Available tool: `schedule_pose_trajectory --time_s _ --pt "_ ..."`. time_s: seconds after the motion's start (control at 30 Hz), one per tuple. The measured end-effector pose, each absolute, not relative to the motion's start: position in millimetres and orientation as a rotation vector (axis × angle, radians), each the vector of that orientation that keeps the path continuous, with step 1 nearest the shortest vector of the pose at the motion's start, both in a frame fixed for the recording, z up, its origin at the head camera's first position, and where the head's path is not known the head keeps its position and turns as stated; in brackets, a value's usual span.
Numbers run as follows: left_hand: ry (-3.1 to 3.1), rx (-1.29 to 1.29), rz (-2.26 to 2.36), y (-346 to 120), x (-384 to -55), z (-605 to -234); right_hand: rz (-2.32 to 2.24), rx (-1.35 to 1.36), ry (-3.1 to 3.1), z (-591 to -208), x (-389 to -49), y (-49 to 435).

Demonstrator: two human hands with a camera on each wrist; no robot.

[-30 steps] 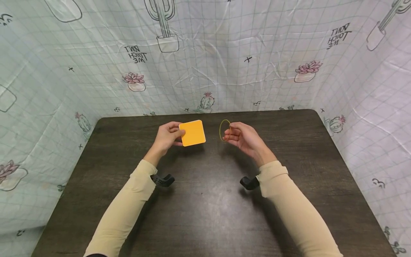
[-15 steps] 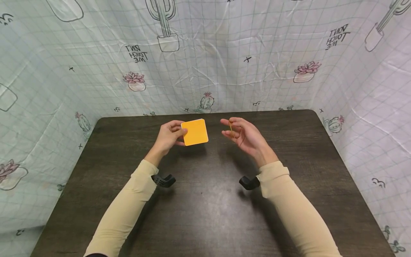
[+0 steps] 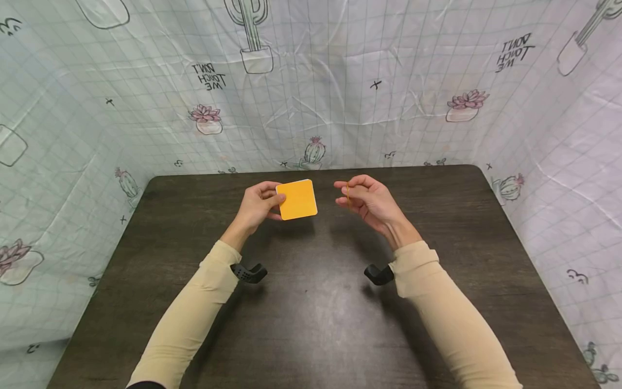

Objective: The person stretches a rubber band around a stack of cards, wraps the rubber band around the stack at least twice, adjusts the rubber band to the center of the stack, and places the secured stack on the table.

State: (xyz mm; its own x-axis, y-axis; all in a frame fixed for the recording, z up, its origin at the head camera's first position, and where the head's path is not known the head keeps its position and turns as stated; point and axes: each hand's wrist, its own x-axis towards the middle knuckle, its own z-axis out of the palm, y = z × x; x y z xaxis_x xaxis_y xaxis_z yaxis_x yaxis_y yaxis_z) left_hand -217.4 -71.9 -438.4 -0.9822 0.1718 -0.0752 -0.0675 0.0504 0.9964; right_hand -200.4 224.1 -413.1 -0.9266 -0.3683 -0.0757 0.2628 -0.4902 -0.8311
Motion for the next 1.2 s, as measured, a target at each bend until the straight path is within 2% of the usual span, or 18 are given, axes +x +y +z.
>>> schedule_pose_trajectory --time_s 0.53,1.2 --pt "2.138 0.156 2.053 -67 -217 -432 -2.463 -0.176 1.301 -403 -202 223" --pt "2.158 0.125 2.040 -61 -214 -428 -2.304 -0.199 1.658 -405 -205 222"
